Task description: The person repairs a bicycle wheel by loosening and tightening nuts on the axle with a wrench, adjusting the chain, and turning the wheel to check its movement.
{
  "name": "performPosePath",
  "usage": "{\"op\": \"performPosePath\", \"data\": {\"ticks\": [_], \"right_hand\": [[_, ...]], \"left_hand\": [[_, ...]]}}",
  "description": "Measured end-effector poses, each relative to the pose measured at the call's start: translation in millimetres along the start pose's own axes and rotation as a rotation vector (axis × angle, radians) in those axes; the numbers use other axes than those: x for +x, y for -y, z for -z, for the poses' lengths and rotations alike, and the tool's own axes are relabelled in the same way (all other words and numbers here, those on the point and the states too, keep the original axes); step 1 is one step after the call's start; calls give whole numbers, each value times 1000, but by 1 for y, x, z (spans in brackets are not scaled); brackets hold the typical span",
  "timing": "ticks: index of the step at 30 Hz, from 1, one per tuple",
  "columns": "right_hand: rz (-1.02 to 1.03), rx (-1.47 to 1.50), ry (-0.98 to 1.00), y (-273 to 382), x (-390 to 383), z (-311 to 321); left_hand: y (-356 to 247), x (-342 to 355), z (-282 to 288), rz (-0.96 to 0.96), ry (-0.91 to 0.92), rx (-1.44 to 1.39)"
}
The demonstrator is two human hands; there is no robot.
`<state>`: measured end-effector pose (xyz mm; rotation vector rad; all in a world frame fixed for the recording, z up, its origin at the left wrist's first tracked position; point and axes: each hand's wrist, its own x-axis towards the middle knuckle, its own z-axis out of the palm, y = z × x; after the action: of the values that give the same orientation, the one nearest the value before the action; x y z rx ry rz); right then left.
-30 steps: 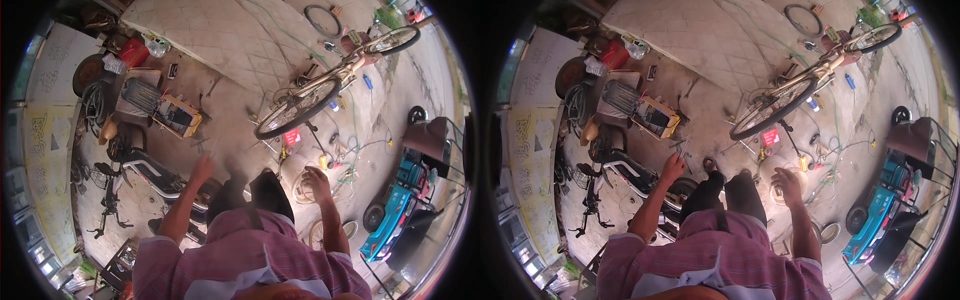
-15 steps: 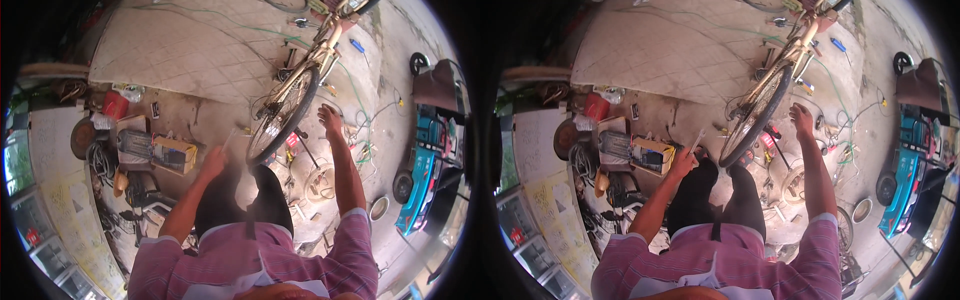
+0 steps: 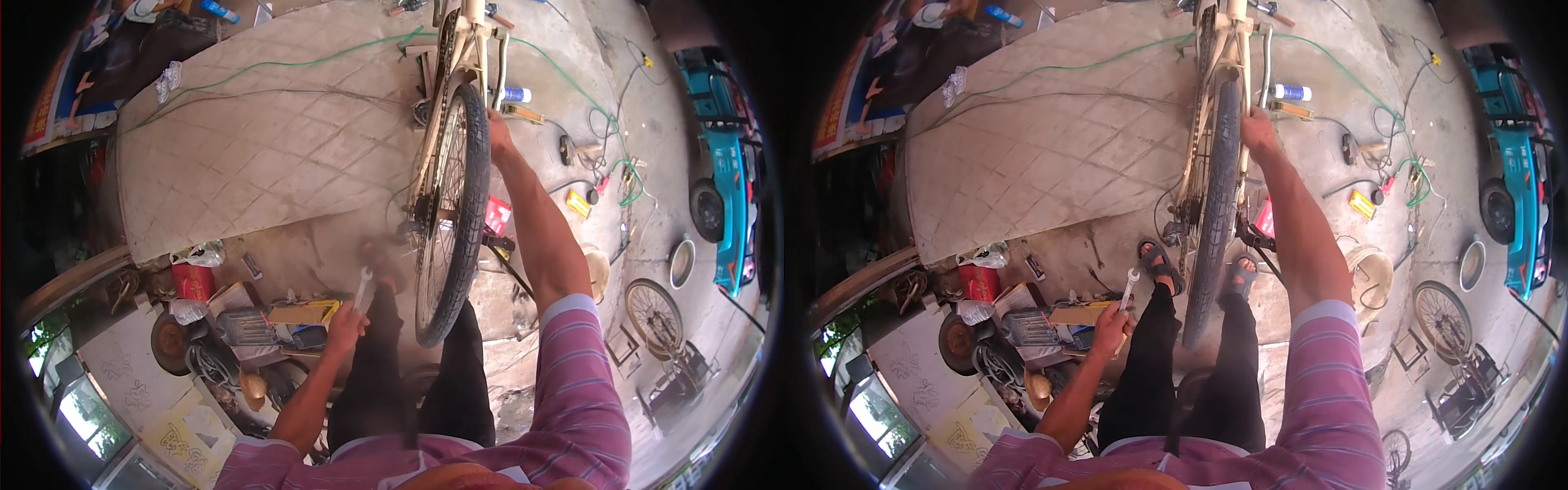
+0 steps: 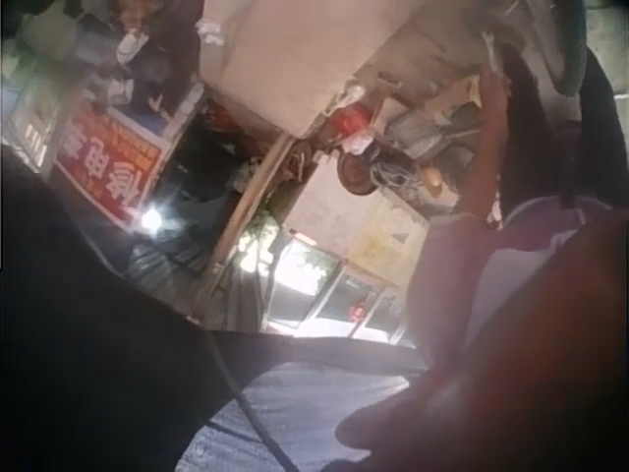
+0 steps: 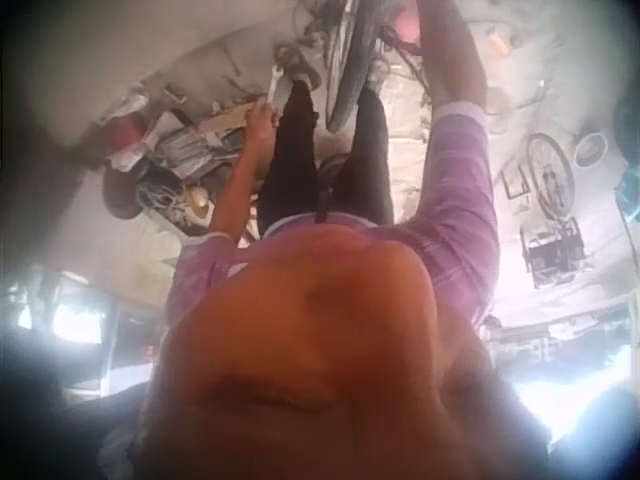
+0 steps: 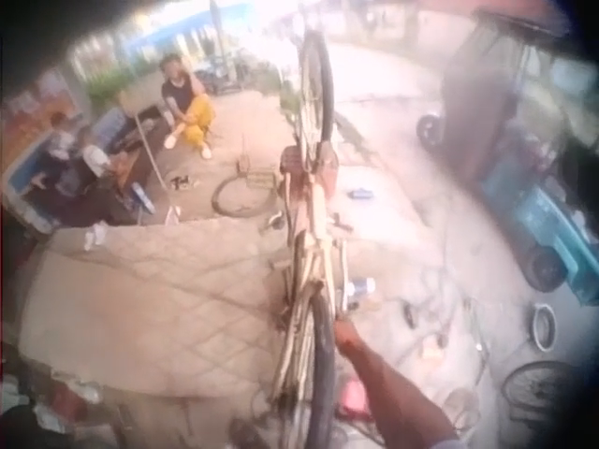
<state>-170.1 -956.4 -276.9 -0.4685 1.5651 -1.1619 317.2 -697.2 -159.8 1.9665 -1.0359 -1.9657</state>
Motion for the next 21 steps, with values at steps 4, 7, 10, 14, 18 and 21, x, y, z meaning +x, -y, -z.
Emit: {"op": "performPosePath", "data": {"ticks": [4, 7, 10, 14, 18, 21], "right_hand": [[69, -42, -121, 13, 15, -26], [292, -208, -256, -4, 20, -27], [246, -51, -206, -21, 33, -10], [187, -25, -124, -6, 19, -28], [67, 203, -42, -9, 23, -25], [174, -263, -129, -46, 48, 6]], "left_hand": [[-4, 26, 9, 27, -10, 11], [-13, 39, 14, 49, -7, 22], [-15, 54, 14, 61, 26, -3], [-8, 59, 18, 82, 15, -36], [2, 67, 17, 57, 48, -49], [-6, 83, 8, 78, 101, 14]]}}
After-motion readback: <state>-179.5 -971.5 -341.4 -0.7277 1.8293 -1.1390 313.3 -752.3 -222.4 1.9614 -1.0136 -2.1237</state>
